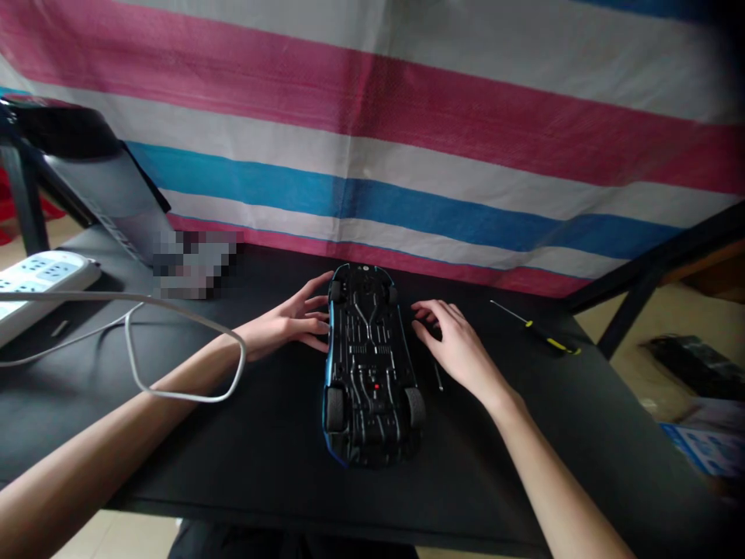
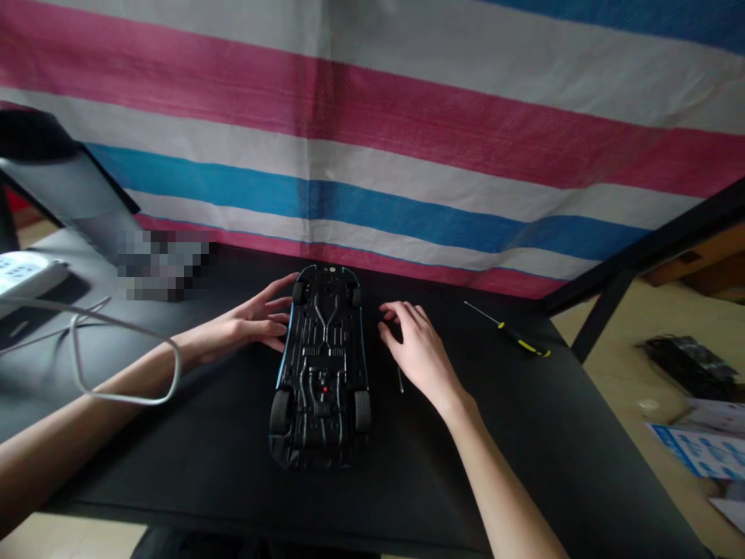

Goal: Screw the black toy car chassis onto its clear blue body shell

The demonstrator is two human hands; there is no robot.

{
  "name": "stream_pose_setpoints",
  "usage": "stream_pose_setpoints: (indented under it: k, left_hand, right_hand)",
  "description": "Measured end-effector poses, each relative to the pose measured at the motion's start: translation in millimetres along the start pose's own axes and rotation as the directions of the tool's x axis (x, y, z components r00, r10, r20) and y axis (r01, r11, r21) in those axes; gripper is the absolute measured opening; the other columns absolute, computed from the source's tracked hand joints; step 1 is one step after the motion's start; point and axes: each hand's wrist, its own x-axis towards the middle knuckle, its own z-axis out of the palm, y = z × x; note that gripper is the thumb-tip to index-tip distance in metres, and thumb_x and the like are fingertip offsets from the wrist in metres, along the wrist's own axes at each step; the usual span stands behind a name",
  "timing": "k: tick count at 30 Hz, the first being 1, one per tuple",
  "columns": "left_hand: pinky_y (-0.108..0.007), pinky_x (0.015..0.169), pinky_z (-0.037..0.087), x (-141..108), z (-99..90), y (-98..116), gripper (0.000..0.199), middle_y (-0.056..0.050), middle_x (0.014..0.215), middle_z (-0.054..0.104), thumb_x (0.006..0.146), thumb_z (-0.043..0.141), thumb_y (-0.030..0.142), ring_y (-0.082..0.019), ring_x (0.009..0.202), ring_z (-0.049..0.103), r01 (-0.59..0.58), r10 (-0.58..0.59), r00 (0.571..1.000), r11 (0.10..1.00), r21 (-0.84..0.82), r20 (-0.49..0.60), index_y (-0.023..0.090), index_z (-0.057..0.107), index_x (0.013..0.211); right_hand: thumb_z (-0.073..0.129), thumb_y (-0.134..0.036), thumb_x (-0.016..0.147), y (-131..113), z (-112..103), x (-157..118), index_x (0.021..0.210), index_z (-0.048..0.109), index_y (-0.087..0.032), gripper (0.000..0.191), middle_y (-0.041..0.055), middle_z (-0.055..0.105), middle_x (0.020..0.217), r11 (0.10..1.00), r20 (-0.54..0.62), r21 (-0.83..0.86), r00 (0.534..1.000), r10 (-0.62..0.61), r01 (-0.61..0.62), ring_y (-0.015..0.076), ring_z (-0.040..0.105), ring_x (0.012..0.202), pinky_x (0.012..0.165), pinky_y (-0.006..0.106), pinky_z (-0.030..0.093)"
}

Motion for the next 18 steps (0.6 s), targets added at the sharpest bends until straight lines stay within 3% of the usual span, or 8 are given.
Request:
stream_pose_setpoints:
  k: [7,12,15,18]
  left_hand:
    - [-0.047,0.088,0.06,3,5.0,2,0.095,-0.012,0.143,0.05,0.082,0.068,0.016,-0.028,0.114,0.061,0.048,-0.048,0.999,0.999,-0.015,0.003,0.041,0.018,0.16]
    - [-0.046,0.088,0.06,4,6.7,0,0.099,-0.012,0.142,0.05,0.08,0.069,0.013,-0.027,0.114,0.059,0.036,-0.037,0.999,0.999,-0.013,-0.022,0.041,0.018,0.159]
    - [-0.044,0.087,0.061,4,5.7,-1,0.097,-0.011,0.141,0.051,0.08,0.069,0.012,-0.029,0.118,0.058,0.033,-0.033,0.999,0.999,-0.013,-0.016,0.042,0.02,0.159]
    - [-0.044,0.086,0.061,6,3.5,-4,0.097,-0.01,0.141,0.051,0.081,0.069,0.013,-0.03,0.12,0.058,0.022,-0.022,1.0,1.0,-0.008,-0.008,0.043,0.02,0.158]
  right_hand:
    - [0.058,-0.025,0.095,3,2,-3,0.117,0.062,-0.023,0.023,0.0068,0.067,0.106,0.998,0.011,-0.035,0.999,-0.049,0.049,0.026,0.06,0.1,0.091,0.044,0.051]
    - [0.06,-0.025,0.094,4,3,-2,0.116,0.063,-0.023,0.022,0.0069,0.068,0.107,0.995,0.01,-0.081,0.998,-0.055,0.055,0.0271,0.06,0.102,0.093,0.045,0.051]
    - [0.058,-0.024,0.095,-20,-9,0,0.113,0.066,-0.024,0.019,0.0075,0.068,0.11,0.994,-0.077,-0.093,0.995,-0.057,0.05,0.0292,0.059,0.105,0.095,0.048,0.049]
    - [0.055,-0.024,0.098,-70,-33,-10,0.108,0.068,-0.027,0.017,0.0055,0.069,0.109,0.988,-0.126,0.143,0.991,-0.046,0.064,0.0269,0.063,0.106,0.096,0.045,0.05]
